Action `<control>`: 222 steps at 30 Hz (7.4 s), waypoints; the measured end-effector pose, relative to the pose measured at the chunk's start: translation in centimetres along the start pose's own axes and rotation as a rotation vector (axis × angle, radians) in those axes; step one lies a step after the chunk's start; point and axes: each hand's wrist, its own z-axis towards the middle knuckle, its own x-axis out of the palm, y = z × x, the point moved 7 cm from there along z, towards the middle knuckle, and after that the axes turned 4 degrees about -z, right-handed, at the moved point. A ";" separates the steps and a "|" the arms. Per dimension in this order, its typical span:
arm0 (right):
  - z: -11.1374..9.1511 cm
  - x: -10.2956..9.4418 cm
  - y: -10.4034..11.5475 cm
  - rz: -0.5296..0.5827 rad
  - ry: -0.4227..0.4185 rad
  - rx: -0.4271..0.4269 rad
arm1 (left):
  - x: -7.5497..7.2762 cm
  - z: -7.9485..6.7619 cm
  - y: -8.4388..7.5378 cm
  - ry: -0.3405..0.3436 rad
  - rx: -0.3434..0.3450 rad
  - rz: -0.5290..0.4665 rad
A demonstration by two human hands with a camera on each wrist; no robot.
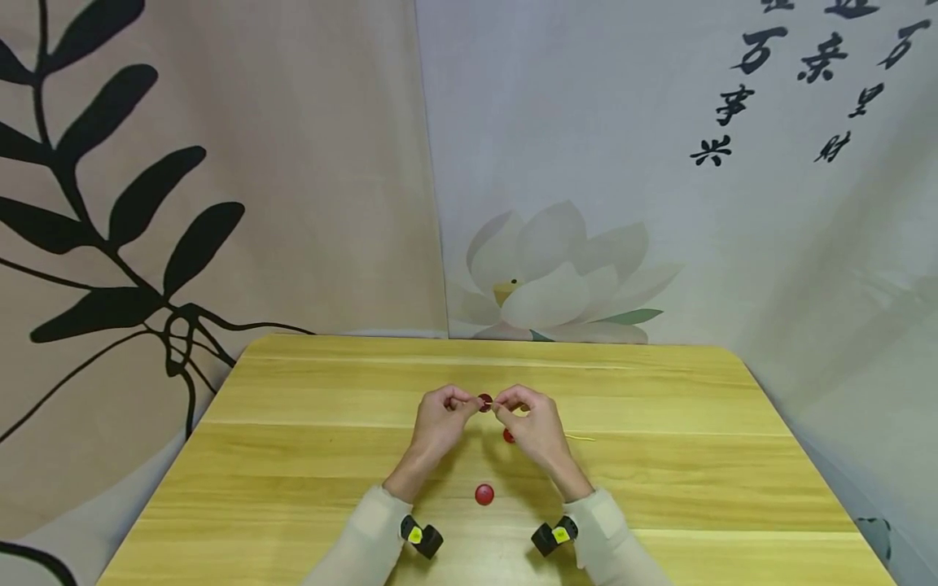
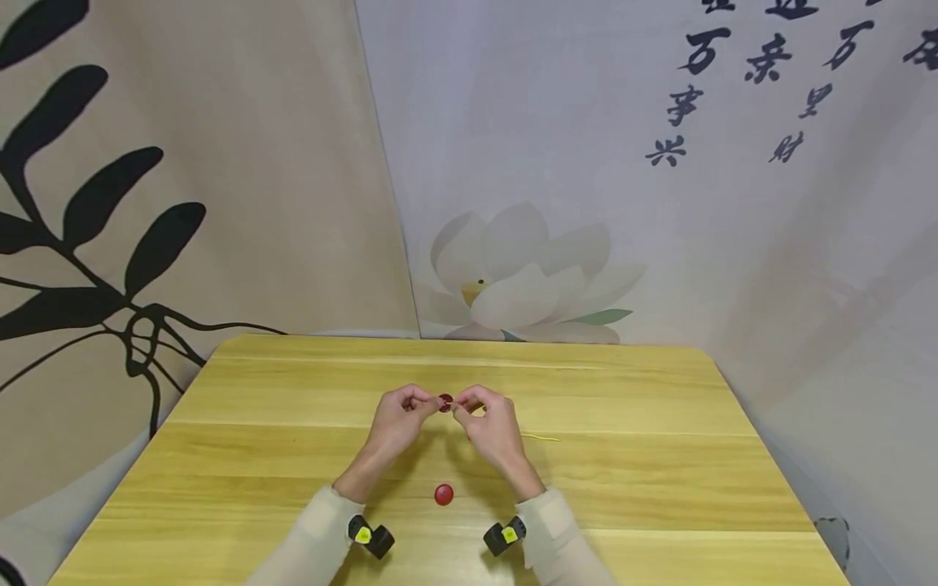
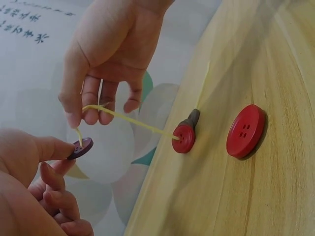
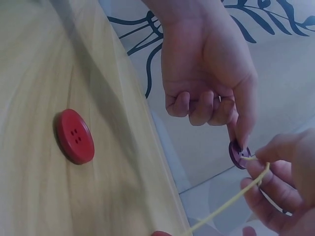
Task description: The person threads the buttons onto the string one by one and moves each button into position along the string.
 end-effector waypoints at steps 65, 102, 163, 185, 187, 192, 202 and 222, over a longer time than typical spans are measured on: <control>-0.4 1.0 -1.0 0.019 -0.016 -0.021 | 0.6 -0.3 0.9 -0.015 -0.026 -0.073; -0.4 1.6 0.3 -0.196 0.035 -0.122 | 0.7 -0.9 0.7 -0.018 -0.031 -0.070; -0.4 1.5 -1.0 0.157 0.198 0.016 | 0.0 -0.9 0.7 0.066 0.000 -0.106; -0.1 1.5 -0.8 0.152 0.226 0.017 | -0.3 -0.7 0.4 0.079 -0.007 -0.104; -0.2 1.5 -0.8 0.142 0.232 0.019 | -0.3 -0.7 0.4 0.076 -0.008 -0.107; -0.2 1.5 -1.1 0.137 0.246 0.030 | -0.3 -0.9 0.2 0.068 -0.008 -0.112; -0.3 1.3 -0.6 0.113 0.240 0.013 | -0.5 -1.0 0.1 0.061 -0.013 -0.108; 0.2 1.1 -1.2 0.053 0.224 0.003 | -1.1 -2.6 -3.8 0.077 -0.031 -0.097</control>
